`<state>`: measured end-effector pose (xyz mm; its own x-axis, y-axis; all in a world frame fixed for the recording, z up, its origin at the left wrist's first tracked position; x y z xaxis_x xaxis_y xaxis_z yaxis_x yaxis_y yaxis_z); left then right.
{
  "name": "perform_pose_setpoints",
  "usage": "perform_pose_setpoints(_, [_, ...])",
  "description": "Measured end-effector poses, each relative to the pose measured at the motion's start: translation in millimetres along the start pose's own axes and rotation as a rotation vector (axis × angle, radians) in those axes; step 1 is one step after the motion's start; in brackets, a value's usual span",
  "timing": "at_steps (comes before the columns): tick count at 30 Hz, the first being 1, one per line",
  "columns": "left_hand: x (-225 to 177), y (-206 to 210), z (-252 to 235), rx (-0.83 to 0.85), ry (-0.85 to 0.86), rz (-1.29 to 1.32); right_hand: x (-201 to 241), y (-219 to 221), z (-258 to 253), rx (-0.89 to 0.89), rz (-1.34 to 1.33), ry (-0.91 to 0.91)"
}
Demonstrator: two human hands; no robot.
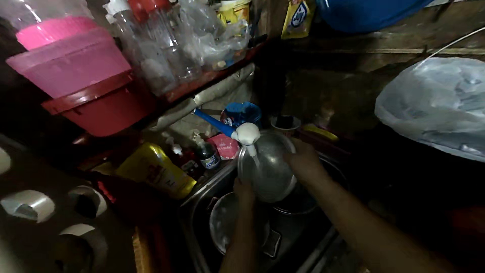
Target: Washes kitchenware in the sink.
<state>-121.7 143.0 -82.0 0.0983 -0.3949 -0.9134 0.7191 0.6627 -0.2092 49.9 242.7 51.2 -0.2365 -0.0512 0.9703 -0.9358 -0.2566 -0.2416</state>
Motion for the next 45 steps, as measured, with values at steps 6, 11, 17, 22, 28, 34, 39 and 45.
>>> perform_pose_setpoints(6, [-32,54,2,0.029,0.069,-0.302,52,8,35,-0.195,0.441,-0.483])
perform_pose_setpoints(11, [-42,70,14,0.19,0.082,-0.251,52,10,36,-0.281,0.549,-0.634])
perform_pose_setpoints(17, [-47,40,-10,0.075,0.121,-0.231,47,11,40,-0.235,0.501,-0.793])
perform_pose_setpoints(22, [-81,15,13,-0.059,0.287,-0.389,25,-7,19,-0.209,0.136,-0.407])
perform_pose_setpoints(28, [-106,21,82,0.256,0.73,-0.967,-42,2,-2,-0.166,-0.26,0.236])
perform_pose_setpoints(34, [-125,-13,126,0.089,0.798,-1.203,-46,55,5,0.191,-0.349,0.254])
perform_pose_setpoints(39, [-128,-80,124,-0.19,0.674,-0.908,-47,75,19,0.315,-0.15,0.251])
perform_pose_setpoints(45, [-67,-138,99,-0.31,0.261,-0.155,-63,56,42,0.26,-0.082,0.195])
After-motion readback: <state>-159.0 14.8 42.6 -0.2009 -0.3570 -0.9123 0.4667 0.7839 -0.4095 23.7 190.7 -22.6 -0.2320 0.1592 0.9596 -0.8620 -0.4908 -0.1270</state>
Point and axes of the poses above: each hand's wrist, its own z-axis away from the middle knuckle, its own y-axis out of the palm, x = y × z, the point moved 10 cm from there along -z, towards the middle knuckle, and after that the axes turned 3 degrees about -z, right-handed, at the moved point
